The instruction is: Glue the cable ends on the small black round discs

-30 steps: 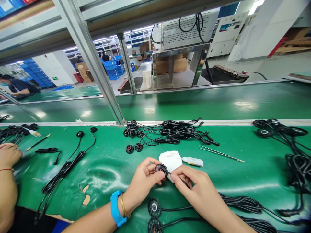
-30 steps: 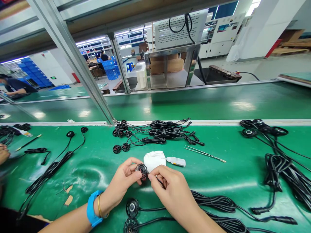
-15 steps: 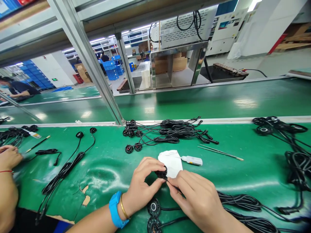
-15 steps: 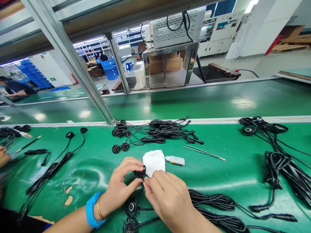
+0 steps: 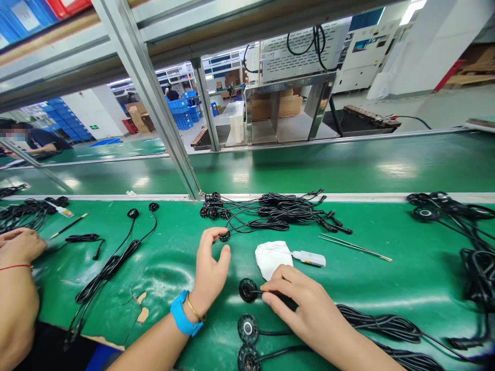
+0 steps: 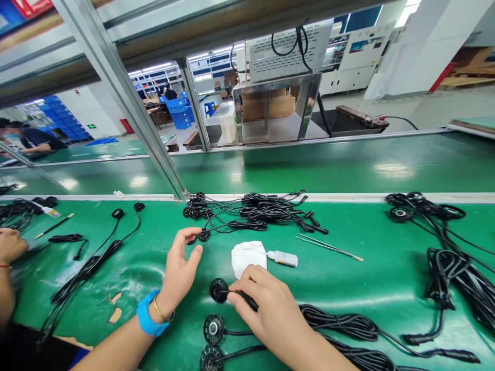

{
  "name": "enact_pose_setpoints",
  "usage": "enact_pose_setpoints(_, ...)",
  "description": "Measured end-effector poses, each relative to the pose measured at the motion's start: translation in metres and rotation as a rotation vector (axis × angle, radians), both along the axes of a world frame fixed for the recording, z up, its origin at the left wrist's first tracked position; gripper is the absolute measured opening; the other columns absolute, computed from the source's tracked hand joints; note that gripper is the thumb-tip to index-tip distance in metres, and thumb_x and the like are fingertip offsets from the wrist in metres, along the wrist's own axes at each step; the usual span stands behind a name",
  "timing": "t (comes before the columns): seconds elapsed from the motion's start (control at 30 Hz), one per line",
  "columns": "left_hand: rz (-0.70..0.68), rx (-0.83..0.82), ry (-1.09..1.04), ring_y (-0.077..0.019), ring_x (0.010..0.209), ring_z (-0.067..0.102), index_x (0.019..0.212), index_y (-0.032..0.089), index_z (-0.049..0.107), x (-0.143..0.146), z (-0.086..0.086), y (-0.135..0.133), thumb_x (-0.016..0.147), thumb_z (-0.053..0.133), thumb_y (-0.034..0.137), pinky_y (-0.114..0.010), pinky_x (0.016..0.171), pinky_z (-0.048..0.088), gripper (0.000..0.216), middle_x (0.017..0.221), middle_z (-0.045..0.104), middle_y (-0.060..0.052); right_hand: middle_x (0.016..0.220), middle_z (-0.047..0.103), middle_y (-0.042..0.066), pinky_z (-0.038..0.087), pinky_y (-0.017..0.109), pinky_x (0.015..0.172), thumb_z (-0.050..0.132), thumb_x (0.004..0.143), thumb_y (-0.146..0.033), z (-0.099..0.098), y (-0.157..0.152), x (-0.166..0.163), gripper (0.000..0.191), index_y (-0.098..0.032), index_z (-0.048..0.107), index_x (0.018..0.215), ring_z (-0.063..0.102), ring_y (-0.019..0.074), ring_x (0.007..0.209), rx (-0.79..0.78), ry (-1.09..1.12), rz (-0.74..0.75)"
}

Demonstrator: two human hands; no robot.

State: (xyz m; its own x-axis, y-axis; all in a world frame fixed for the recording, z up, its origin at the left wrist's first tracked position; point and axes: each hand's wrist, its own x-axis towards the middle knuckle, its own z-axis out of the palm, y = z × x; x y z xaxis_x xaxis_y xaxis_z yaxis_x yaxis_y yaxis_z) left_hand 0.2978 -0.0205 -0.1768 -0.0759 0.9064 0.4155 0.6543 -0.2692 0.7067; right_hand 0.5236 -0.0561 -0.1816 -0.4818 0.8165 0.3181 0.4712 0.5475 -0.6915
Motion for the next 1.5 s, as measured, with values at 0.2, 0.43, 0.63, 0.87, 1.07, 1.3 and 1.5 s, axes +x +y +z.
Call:
enact_pose_setpoints(0.2,0.134,-0.093,0.185,-0.0317,0.112,0.052,0.12,0.017,0.053,-0.039,-0.009,0.033,0.075,0.059,0.008,-0.051,0.102,0.041,0.045,0.115,0.056,-0.012,0.092,0.067,0.003,0.052,0.028,0.072,0.045,0.102,-0.03,0.003,0.029,0.023,0.025,-0.026,0.068,0.095,0.065,0.0168,0.085,0.258,-0.24,-0.233)
enact_pose_setpoints(0.43,0.133,-0.179,0.275,-0.0284,0.099,0.057,0.098,0.019,0.06,-0.051,-0.014,0.038,0.077,0.064,0.009,-0.043,0.094,0.045,0.024,0.096,0.059,-0.007,0.087,0.066,0.009,0.049,0.035,0.069,0.05,0.093,-0.015,0.012,0.106,0.045,0.021,-0.018,0.07,0.086,0.062,0.0234,0.082,0.537,-0.561,-0.399)
enact_pose_setpoints(0.63,0.178,-0.097,0.171,-0.027,0.103,0.063,0.113,0.019,0.053,-0.048,-0.003,0.038,0.081,0.059,0.012,-0.04,0.089,0.051,0.033,0.11,0.059,-0.01,0.096,0.067,0.005,0.049,0.035,0.08,0.064,0.092,-0.024,0.015,0.14,0.038,0.01,-0.015,0.066,0.098,0.062,0.0196,0.089,0.643,-0.647,-0.358)
enact_pose_setpoints(0.87,0.151,-0.01,0.018,-0.0188,0.091,0.066,0.118,0.021,0.05,-0.046,0.003,0.039,0.085,0.052,0.012,-0.031,0.077,0.058,0.034,0.12,0.056,-0.009,0.105,0.068,0.012,0.043,0.04,0.089,0.044,0.1,-0.014,0.04,0.133,0.047,0.027,-0.016,0.065,0.117,0.061,0.0241,0.096,0.766,-0.582,-0.412)
enact_pose_setpoints(1.07,0.122,-0.101,0.069,-0.0197,0.088,0.066,0.107,0.019,0.057,-0.047,-0.001,0.039,0.076,0.055,0.007,-0.034,0.085,0.054,0.034,0.109,0.061,-0.007,0.104,0.067,0.01,0.04,0.04,0.09,0.047,0.1,-0.017,0.053,0.125,0.041,0.027,-0.017,0.065,0.12,0.058,0.0243,0.096,0.824,-0.54,-0.403)
enact_pose_setpoints(1.3,0.126,-0.245,0.222,-0.0258,0.083,0.064,0.082,0.021,0.063,-0.044,-0.002,0.038,0.081,0.065,0.031,-0.035,0.074,0.048,0.01,0.075,0.066,-0.003,0.094,0.066,0.008,0.04,0.038,0.083,0.046,0.1,-0.02,0.047,0.124,0.018,0.026,-0.019,0.067,0.116,0.057,0.0226,0.086,0.81,-0.499,-0.379)
enact_pose_setpoints(1.5,0.222,-0.229,0.297,-0.0282,0.096,0.064,0.096,0.021,0.065,-0.036,-0.007,0.043,0.081,0.07,0.049,-0.036,0.082,0.044,0.032,0.087,0.069,-0.006,0.095,0.066,0.008,0.041,0.037,0.082,0.05,0.098,-0.018,0.053,0.114,-0.004,0.024,-0.018,0.068,0.115,0.058,0.0223,0.087,0.817,-0.42,-0.332)
